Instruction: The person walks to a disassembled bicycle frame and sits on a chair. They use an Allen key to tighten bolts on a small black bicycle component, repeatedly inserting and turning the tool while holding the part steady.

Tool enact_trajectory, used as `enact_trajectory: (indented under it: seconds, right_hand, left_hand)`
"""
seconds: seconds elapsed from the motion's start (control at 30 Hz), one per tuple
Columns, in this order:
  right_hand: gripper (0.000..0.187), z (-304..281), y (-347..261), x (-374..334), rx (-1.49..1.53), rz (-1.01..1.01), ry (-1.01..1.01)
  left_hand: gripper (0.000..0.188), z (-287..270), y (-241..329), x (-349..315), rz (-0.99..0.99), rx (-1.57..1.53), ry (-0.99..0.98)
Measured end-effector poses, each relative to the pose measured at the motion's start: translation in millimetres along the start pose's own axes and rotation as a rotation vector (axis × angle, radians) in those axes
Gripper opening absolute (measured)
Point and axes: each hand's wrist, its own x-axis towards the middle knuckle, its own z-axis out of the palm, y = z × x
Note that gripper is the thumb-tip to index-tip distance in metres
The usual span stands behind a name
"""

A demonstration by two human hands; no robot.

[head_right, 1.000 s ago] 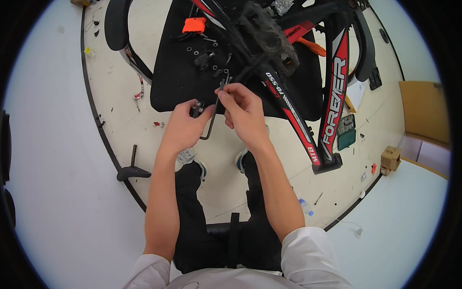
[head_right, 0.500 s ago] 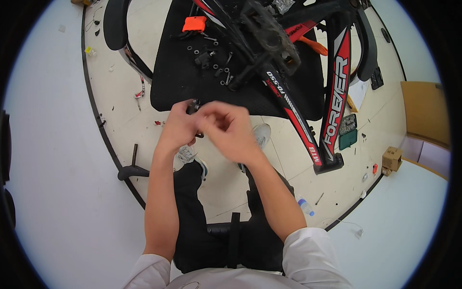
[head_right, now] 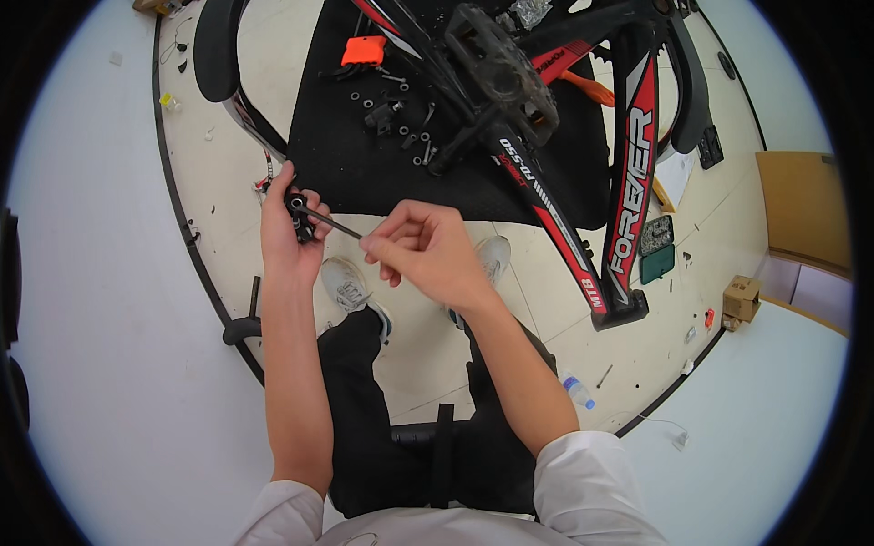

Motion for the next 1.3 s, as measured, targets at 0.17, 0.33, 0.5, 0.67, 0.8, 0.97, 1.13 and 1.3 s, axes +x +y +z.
enact_trajectory:
  seconds: [0.17,0.33,0.5,0.67,0.8,0.97,1.13,1.3]
  right_hand:
    - [0.013,11.7,-5.1,-8.6,0.051,-0.014,-0.138]
    - [0.021,14.7,-9.1,-13.0,0.206,-0.004,-0.224]
    - [0.019,6.1,-1.2,-10.2,-0.165,-0.210,-0.131]
    - [0.019,11.6,-4.6,-13.0,-0.295,-0.207,-0.149]
    - [0.017,11.2,0.1,-11.7,-0.258,-0.347,-0.105]
    - [0.023,3.4,-0.5,-7.7,-0.306,-0.315,0.121]
    - [0.021,4.8,-5.5,-6.9,-0.550,-0.150,0.120]
    - [0.019,5.1,-4.2,-8.5,-0.574,0.016,-0.077]
  left_hand:
    - [0.035,2.1,-4.3,0.9,0.272,0.353,0.114]
    - [0.036,8.2,-17.0,-2.4,0.280,0.657,-0.021]
    - [0.038,11.7,-21.1,-9.5,0.187,0.822,-0.248]
    - [0.041,7.3,-28.6,-2.2,0.199,0.983,-0.309]
    - [0.038,11.2,-24.4,-5.9,0.064,0.766,-0.284]
    - [0.038,16.8,-13.7,-16.1,-0.104,0.632,-0.286]
    - [0.045,11.9,-10.1,-10.2,-0.061,0.369,-0.218]
    - [0.038,7.8,-9.4,-0.5,0.131,0.330,0.010]
